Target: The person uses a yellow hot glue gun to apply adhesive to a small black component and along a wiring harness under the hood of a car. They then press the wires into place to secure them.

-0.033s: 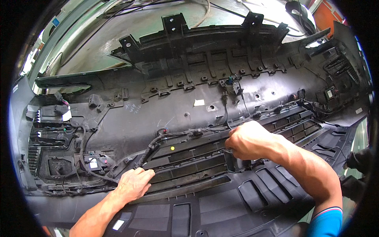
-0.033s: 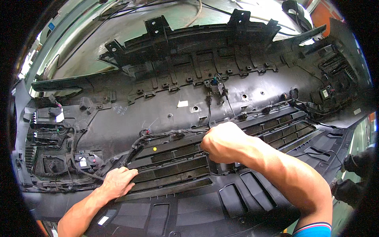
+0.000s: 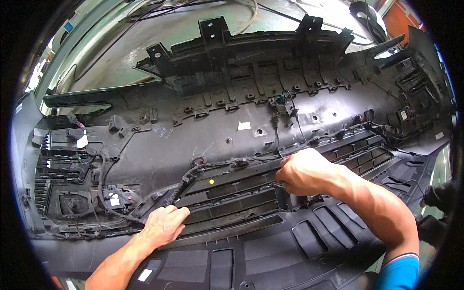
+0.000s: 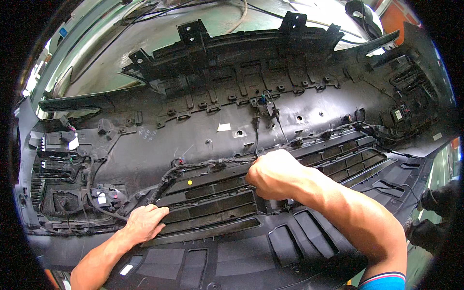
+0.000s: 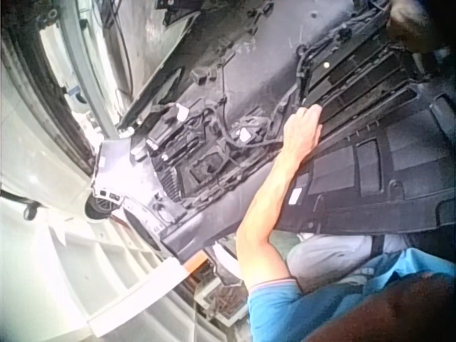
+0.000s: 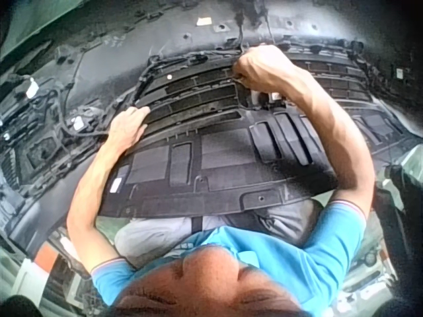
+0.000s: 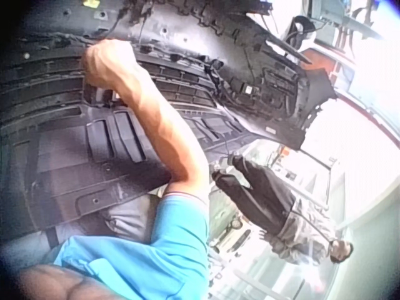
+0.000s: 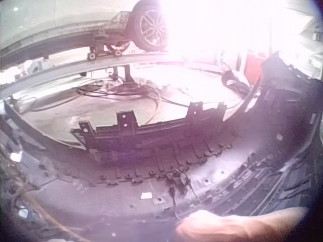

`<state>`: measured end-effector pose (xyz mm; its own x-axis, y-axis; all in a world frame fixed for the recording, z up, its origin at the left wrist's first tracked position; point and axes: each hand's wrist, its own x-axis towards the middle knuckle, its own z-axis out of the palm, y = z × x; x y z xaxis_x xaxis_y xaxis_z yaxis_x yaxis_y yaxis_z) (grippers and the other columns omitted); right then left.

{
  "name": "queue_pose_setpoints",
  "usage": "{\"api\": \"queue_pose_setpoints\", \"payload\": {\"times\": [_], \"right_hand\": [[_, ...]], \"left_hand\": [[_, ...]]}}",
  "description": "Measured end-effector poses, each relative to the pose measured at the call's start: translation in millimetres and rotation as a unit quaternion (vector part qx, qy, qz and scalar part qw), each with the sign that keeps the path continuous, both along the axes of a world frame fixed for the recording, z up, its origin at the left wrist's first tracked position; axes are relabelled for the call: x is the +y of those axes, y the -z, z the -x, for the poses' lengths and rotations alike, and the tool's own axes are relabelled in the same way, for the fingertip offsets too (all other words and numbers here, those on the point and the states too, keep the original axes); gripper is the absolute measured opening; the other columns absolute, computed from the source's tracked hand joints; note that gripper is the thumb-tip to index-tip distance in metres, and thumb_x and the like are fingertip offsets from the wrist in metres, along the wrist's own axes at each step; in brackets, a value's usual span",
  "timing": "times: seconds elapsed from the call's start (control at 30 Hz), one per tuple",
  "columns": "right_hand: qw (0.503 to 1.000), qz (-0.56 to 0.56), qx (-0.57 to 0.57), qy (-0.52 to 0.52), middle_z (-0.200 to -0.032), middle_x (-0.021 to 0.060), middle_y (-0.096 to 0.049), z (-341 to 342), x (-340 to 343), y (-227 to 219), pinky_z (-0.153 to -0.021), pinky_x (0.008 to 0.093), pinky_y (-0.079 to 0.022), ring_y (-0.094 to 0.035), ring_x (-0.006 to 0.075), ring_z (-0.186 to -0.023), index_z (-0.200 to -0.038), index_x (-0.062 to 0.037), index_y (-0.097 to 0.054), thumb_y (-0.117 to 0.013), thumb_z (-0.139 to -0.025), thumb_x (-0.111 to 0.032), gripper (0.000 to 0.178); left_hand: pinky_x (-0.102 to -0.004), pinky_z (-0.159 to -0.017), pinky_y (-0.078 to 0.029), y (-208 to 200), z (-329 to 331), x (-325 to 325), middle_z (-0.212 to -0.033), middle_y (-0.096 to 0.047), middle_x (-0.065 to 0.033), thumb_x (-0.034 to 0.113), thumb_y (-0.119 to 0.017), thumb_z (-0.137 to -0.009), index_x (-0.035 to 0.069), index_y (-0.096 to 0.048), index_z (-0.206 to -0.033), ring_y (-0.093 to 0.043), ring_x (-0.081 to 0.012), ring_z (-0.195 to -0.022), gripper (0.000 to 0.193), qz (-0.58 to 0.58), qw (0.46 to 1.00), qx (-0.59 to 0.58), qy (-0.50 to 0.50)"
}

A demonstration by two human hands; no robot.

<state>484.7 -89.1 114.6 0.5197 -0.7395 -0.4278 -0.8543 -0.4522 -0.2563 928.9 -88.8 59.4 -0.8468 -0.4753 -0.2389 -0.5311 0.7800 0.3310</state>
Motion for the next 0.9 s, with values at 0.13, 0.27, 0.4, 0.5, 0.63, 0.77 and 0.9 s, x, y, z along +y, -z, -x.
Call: {"api": "queue_pose_setpoints", "payload": {"times": [0.13,0.27,0.4,0.5,0.63,0.77,0.9], "right_hand": [[1.0,0.003,0.001,0.0,-0.09,0.0114,-0.075,0.7,0.8,0.8,-0.075,0.0471,-0.063,-0.077,0.0359,-0.084,-0.093,-0.0076,-0.08,-0.074,-0.082,-0.019,0.017],[1.0,-0.003,0.01,-0.002,-0.09,0.0111,-0.075,0.5,-0.2,0.1,-0.075,0.0468,-0.063,-0.077,0.0355,-0.084,-0.093,-0.0081,-0.08,-0.075,-0.081,-0.02,0.017],[1.0,0.008,0.004,-0.005,-0.088,0.011,-0.074,2.1,-0.8,0.5,-0.075,0.047,-0.063,-0.077,0.036,-0.083,-0.091,-0.0082,-0.08,-0.075,-0.08,-0.019,0.016],[1.0,0.013,0.002,-0.009,-0.087,0.0121,-0.075,2.7,-0.7,3.1,-0.076,0.0476,-0.063,-0.077,0.0367,-0.083,-0.091,-0.0076,-0.08,-0.075,-0.08,-0.018,0.015],[1.0,0.005,-0.008,0.005,-0.086,0.0157,-0.076,1.9,-1.8,2.4,-0.075,0.0495,-0.063,-0.077,0.0393,-0.083,-0.088,-0.0061,-0.079,-0.075,-0.078,-0.016,0.015],[1.0,-0.011,0.019,0.004,-0.088,0.013,-0.076,-1.4,-3.8,1.2,-0.077,0.0493,-0.063,-0.078,0.0381,-0.085,-0.089,-0.0064,-0.078,-0.075,-0.079,-0.017,0.015],[1.0,-0.016,0.024,0.005,-0.088,0.013,-0.075,-1.2,-3.8,0.6,-0.077,0.0489,-0.063,-0.077,0.0381,-0.085,-0.09,-0.0066,-0.078,-0.076,-0.078,-0.017,0.016]], "left_hand": [[-0.0445,-0.084,-0.058,1.6,-0.8,-0.1,-0.117,-0.071,-0.0084,0.015,-0.089,-0.078,0.007,-0.062,-0.135,-0.069,-0.0305,-0.102,0.063,-0.004,1.0,-0.005,0.0],[-0.045,-0.085,-0.058,1.2,0.1,-0.4,-0.117,-0.071,-0.0088,0.016,-0.089,-0.079,0.007,-0.062,-0.135,-0.069,-0.0307,-0.102,0.063,-0.009,1.0,-0.007,-0.005],[-0.0452,-0.085,-0.058,-1.3,1.7,-0.7,-0.116,-0.071,-0.0092,0.016,-0.089,-0.08,0.007,-0.063,-0.134,-0.069,-0.0313,-0.102,0.062,-0.011,1.0,-0.016,-0.01],[-0.0454,-0.084,-0.057,-1.6,3.4,0.2,-0.108,-0.069,-0.0105,0.015,-0.089,-0.08,0.008,-0.064,-0.134,-0.069,-0.0323,-0.1,0.06,-0.008,1.0,-0.02,-0.021],[-0.0452,-0.083,-0.058,-3.4,6.5,-1.0,-0.106,-0.069,-0.0112,0.015,-0.089,-0.079,0.007,-0.065,-0.133,-0.069,-0.0328,-0.099,0.059,-0.013,0.999,-0.019,-0.023],[-0.0451,-0.083,-0.058,-6.2,8.1,-1.7,-0.105,-0.069,-0.0115,0.016,-0.089,-0.079,0.007,-0.065,-0.133,-0.069,-0.0329,-0.099,0.059,-0.012,1.0,-0.013,-0.016],[-0.0454,-0.084,-0.058,-5.0,8.1,-1.7,-0.11,-0.07,-0.0116,0.015,-0.088,-0.081,0.007,-0.064,-0.134,-0.07,-0.0333,-0.102,0.059,-0.016,1.0,-0.014,-0.013]]}}
